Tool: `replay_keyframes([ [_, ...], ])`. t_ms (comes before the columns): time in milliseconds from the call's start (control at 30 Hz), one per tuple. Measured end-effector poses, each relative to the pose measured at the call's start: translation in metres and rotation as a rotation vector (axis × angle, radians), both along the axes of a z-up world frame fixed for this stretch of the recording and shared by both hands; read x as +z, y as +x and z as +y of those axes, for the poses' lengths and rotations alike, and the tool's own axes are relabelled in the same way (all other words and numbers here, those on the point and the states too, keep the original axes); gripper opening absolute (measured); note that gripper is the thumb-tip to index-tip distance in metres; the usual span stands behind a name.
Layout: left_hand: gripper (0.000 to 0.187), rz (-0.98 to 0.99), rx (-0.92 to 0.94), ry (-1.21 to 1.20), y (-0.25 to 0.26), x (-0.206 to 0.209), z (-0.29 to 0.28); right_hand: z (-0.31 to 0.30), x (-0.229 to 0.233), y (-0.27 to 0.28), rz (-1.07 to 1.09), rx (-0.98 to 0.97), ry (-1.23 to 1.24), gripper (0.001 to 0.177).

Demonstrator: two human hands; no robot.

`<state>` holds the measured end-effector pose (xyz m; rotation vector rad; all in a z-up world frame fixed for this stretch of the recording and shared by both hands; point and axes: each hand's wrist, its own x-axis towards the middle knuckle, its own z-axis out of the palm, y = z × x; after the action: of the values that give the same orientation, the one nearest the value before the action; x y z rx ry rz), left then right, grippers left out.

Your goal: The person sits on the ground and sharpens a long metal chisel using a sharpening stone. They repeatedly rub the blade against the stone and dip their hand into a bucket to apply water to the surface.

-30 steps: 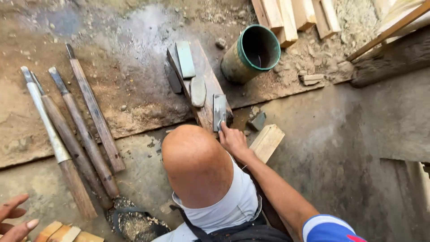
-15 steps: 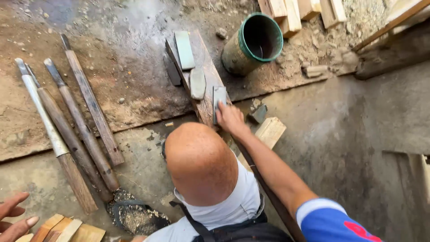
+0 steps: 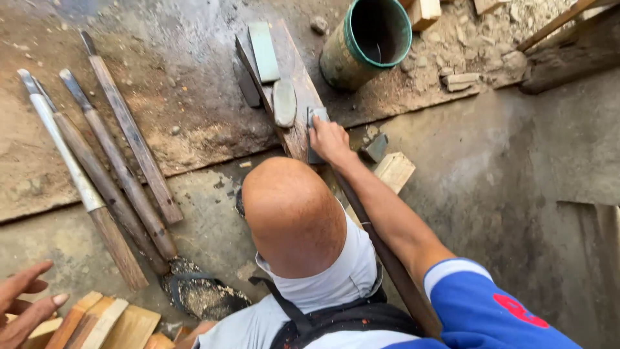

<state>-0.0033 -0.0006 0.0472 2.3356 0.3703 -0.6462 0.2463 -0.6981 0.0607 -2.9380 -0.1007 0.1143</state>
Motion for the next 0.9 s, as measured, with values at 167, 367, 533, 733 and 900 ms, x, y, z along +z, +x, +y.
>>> replay_keyframes([
  [167, 0.087, -0.037, 0.118, -0.043, -0.006, -0.035, 0.001, 0.017, 0.053, -0.055, 0.438, -0.092, -0.058, 0.029],
  [367, 0.084, -0.030, 0.066, -0.158, -0.008, -0.023, 0.013, -0.020, -0.027, 0.048, 0.080, -0.057, -0.101, 0.032],
  [533, 0.084, -0.076, 0.091, -0.082, 0.002, -0.027, 0.002, -0.048, 0.023, 0.048, 0.215, -0.149, 0.375, 0.059],
  [733, 0.093, 0.012, 0.120, -0.036, -0.027, -0.056, 0.021, -0.081, 0.044, -0.005, 0.751, -0.355, 1.600, 0.047],
  [900, 0.092, 0.000, 0.125, -0.078, -0.015, -0.077, 0.025, -0.091, 0.057, -0.023, 0.872, -0.127, 1.933, 0.050],
])
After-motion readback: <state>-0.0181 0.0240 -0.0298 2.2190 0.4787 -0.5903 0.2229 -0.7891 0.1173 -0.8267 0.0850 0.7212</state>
